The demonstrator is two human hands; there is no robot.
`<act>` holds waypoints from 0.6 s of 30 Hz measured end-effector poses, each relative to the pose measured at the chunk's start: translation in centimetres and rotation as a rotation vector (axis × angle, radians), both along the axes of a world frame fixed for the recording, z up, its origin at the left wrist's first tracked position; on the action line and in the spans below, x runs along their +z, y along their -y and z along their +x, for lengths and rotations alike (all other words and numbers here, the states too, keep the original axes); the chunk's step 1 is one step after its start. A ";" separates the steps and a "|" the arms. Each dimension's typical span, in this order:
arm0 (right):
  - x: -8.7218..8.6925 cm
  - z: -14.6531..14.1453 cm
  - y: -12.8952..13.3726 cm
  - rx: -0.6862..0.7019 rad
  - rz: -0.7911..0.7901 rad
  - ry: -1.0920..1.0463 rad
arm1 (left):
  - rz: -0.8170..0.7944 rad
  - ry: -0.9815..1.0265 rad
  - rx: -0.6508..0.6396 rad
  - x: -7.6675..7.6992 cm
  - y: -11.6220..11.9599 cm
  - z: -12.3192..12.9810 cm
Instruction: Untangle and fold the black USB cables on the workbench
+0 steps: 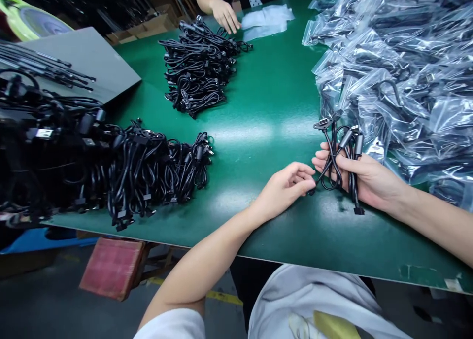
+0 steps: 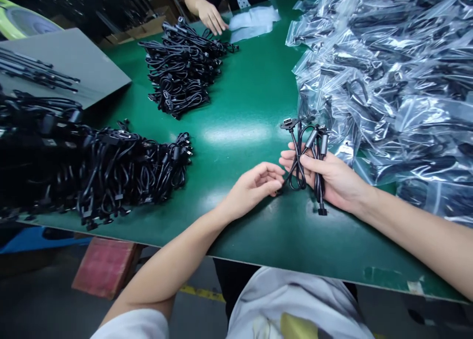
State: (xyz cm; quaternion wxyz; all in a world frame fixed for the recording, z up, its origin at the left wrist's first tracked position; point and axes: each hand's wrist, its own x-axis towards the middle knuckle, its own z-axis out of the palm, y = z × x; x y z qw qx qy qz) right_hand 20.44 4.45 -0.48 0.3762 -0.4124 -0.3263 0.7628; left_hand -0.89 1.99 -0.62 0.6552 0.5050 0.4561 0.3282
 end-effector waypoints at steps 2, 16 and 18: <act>-0.1 0.1 0.0 -0.022 0.059 0.050 | -0.053 0.012 -0.128 0.2 0.1 -0.1; 0.2 0.8 -0.2 -0.045 0.158 0.114 | -0.283 0.244 -0.202 -0.1 -0.2 -0.9; 0.2 0.8 -0.2 -0.051 0.125 0.049 | -0.294 0.236 -0.204 -0.1 -0.2 -0.9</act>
